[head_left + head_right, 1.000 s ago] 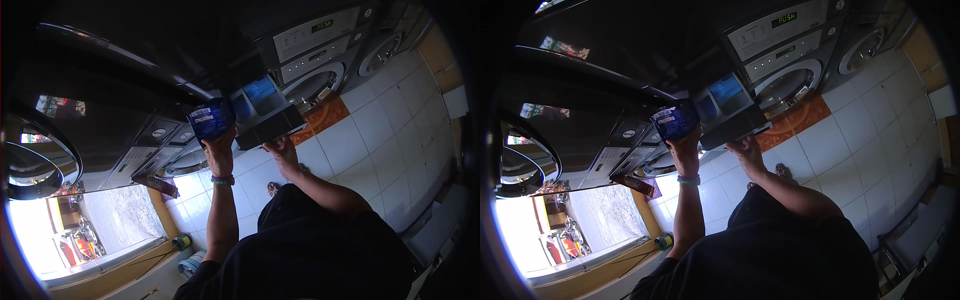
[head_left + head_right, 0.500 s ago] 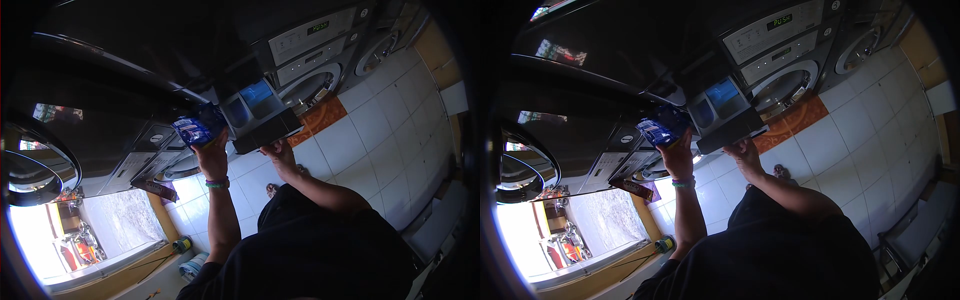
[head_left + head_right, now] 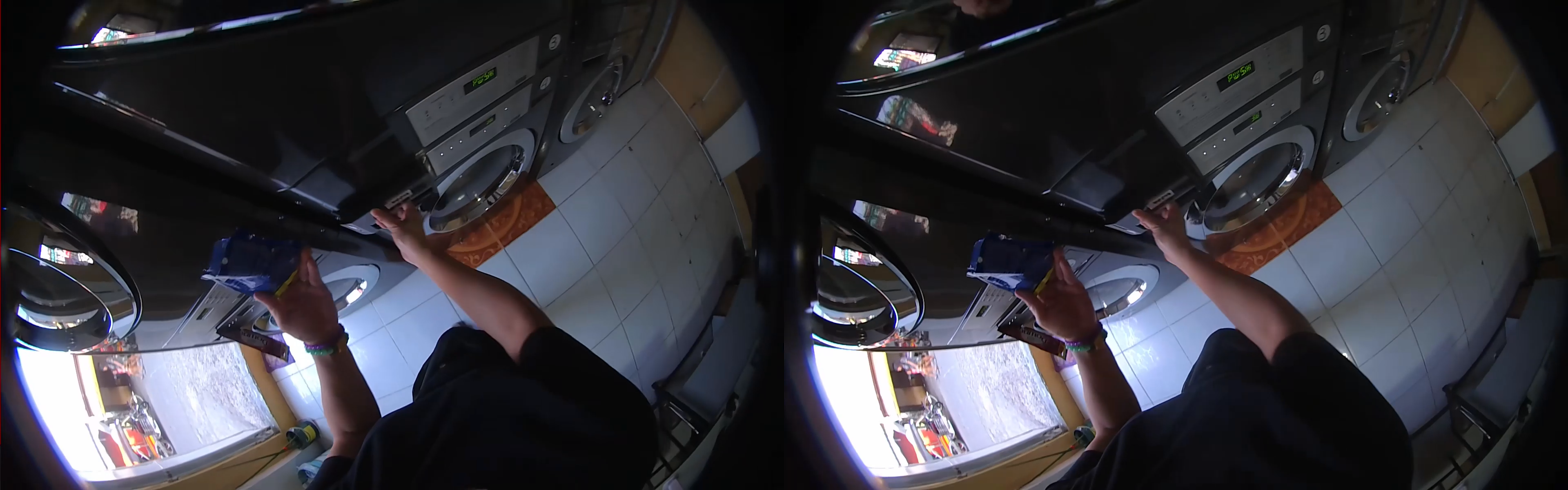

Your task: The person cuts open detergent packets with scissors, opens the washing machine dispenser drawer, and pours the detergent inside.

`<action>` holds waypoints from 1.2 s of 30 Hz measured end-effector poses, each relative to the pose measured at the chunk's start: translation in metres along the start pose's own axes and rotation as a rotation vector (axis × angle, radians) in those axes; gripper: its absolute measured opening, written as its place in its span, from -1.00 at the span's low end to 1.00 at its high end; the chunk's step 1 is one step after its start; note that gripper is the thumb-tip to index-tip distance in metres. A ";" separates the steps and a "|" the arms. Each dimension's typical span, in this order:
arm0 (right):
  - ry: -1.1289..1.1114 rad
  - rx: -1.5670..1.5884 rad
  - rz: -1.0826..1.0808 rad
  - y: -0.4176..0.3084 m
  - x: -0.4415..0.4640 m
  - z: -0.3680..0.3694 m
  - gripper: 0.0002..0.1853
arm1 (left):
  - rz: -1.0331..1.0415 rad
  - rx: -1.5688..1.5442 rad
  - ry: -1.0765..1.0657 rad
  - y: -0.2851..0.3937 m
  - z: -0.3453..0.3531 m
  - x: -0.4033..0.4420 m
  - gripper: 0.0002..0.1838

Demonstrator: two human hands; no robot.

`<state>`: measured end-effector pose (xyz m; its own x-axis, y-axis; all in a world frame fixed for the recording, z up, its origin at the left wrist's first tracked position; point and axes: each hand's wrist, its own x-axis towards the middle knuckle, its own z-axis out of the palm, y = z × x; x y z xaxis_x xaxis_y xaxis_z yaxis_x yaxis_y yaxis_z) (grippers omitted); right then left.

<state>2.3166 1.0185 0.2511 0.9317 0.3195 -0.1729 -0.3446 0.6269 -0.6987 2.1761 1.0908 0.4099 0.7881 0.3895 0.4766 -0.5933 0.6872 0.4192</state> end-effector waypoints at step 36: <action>0.219 -0.019 0.048 -0.454 0.164 -0.399 -0.43 | -0.389 0.146 0.011 -0.473 0.188 0.077 -0.21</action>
<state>2.6716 0.5033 0.2630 0.9178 0.1852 -0.3512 -0.3886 0.6004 -0.6989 2.4865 0.6802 0.3937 0.9593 0.1252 0.2533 -0.2675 0.6905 0.6720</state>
